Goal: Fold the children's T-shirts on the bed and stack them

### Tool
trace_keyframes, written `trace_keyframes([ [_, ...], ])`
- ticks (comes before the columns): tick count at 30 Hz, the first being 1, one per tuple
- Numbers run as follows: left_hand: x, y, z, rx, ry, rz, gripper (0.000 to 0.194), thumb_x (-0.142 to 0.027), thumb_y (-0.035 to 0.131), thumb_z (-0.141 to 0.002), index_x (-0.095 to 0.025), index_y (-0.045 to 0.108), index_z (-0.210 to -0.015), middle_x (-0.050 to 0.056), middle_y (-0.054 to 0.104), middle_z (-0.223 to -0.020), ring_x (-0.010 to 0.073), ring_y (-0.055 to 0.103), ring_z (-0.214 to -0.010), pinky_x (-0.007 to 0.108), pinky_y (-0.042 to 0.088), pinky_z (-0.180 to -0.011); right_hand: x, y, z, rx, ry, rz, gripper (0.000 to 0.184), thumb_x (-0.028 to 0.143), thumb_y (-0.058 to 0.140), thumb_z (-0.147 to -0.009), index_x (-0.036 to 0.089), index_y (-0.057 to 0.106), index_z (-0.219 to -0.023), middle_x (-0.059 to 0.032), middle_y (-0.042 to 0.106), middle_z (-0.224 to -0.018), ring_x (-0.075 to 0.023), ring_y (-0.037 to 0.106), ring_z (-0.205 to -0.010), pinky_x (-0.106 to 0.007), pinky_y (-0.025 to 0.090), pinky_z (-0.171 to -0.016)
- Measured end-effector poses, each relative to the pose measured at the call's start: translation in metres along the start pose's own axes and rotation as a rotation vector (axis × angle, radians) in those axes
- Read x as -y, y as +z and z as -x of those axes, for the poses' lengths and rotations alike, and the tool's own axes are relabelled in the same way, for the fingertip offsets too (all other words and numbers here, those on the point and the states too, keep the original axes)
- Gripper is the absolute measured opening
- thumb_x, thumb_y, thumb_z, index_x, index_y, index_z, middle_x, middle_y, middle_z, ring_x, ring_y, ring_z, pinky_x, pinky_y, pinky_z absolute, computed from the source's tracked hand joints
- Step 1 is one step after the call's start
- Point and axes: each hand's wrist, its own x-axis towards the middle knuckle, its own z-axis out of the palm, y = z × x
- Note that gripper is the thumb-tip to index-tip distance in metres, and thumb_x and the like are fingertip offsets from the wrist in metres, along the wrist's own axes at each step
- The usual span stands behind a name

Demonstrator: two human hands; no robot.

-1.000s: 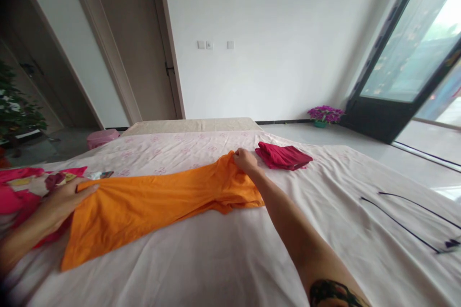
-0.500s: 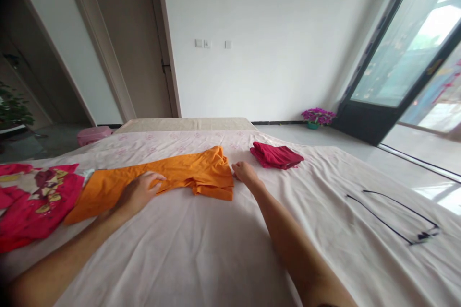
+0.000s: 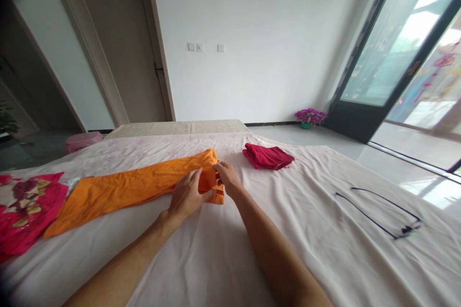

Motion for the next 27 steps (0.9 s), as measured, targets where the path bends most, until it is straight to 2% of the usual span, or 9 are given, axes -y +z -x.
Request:
trace_keyframes([
  [2,-0.005,0.001,-0.008,-0.008,-0.072,0.022,0.063,-0.049,0.062,-0.087,-0.014,0.05,-0.138,0.018,0.062,-0.13,0.0302,0.06,-0.118,0.043,0.046,-0.099,0.004,0.007,0.003,0.098,0.03,-0.102,0.014,0.03,0.061,-0.072,0.018,0.053,-0.071,0.0033,0.053,-0.062,-0.0099,0.052,-0.052,-0.02,0.035,-0.047],
  [4,-0.002,0.002,-0.015,0.014,-0.141,0.072,0.042,-0.037,0.054,-0.093,-0.017,0.058,-0.13,0.015,0.067,-0.122,0.0266,0.065,-0.11,0.038,0.048,-0.093,0.005,0.01,0.005,0.158,0.03,-0.112,0.014,0.031,0.062,-0.073,0.018,0.058,-0.075,0.0012,0.059,-0.07,-0.0104,0.057,-0.058,-0.02,0.037,-0.05],
  [8,0.014,0.009,-0.025,-0.014,-0.294,0.273,0.029,-0.027,0.044,-0.096,-0.017,0.068,-0.111,0.013,0.073,-0.109,0.024,0.069,-0.1,0.035,0.05,-0.087,-0.005,0.0,-0.004,0.128,-0.066,0.003,0.021,0.027,0.06,-0.076,0.019,0.068,-0.094,-0.0004,0.068,-0.088,-0.0125,0.063,-0.078,-0.02,0.043,-0.062],
  [12,0.024,0.014,-0.026,0.05,-0.159,0.674,0.039,-0.035,0.052,-0.093,-0.018,0.058,-0.127,0.01,0.073,-0.112,0.0194,0.069,-0.102,0.031,0.052,-0.089,-0.024,-0.017,-0.017,0.032,-0.096,0.169,0.032,0.015,0.056,-0.073,0.02,0.071,-0.102,-0.0005,0.072,-0.089,-0.0139,0.064,-0.081,-0.022,0.047,-0.07],
  [14,0.028,0.01,-0.022,0.085,-0.134,0.722,0.045,-0.04,0.053,-0.092,-0.018,0.053,-0.131,0.008,0.073,-0.108,0.0178,0.071,-0.094,0.029,0.053,-0.084,-0.031,-0.026,-0.021,-0.034,-0.098,0.28,0.032,0.015,0.057,-0.074,0.019,0.072,-0.102,-0.0017,0.072,-0.089,-0.0147,0.065,-0.081,-0.021,0.048,-0.069],
  [17,0.036,-0.006,-0.01,0.036,-0.157,0.517,0.033,-0.044,0.049,-0.093,-0.02,0.062,-0.112,0.005,0.073,-0.097,0.0165,0.07,-0.081,0.028,0.052,-0.076,-0.034,-0.04,-0.02,-0.091,-0.118,0.454,0.028,0.018,0.06,-0.075,0.018,0.073,-0.1,-0.0023,0.073,-0.087,-0.0139,0.065,-0.078,-0.019,0.046,-0.064],
  [20,0.047,-0.024,0.009,0.085,-0.079,0.27,0.02,-0.036,0.05,-0.093,-0.022,0.065,-0.09,0.002,0.072,-0.09,0.0164,0.068,-0.082,0.027,0.05,-0.075,-0.024,-0.053,-0.014,0.048,-0.003,0.562,0.019,0.023,0.06,-0.079,0.015,0.073,-0.09,-0.0039,0.073,-0.076,-0.0128,0.064,-0.064,-0.019,0.043,-0.055],
  [23,0.053,-0.031,0.029,0.113,-0.046,0.103,0.011,-0.026,0.056,-0.088,-0.022,0.064,-0.095,0.004,0.071,-0.097,0.018,0.067,-0.091,0.028,0.049,-0.081,-0.007,-0.062,-0.006,0.277,0.21,0.692,0.028,0.035,0.058,-0.084,0.013,0.071,-0.074,-0.0081,0.071,-0.067,-0.014,0.063,-0.054,-0.021,0.04,-0.048],
  [27,0.05,-0.021,0.04,0.101,-0.085,-0.004,0.031,-0.026,0.063,-0.084,-0.021,0.06,-0.114,0.007,0.071,-0.107,0.0208,0.065,-0.101,0.032,0.047,-0.089,0.008,-0.061,0.004,0.456,0.3,0.801,0.03,0.042,0.065,-0.081,0.015,0.068,-0.07,-0.0057,0.069,-0.064,-0.0118,0.059,-0.05,-0.021,0.037,-0.047],
])
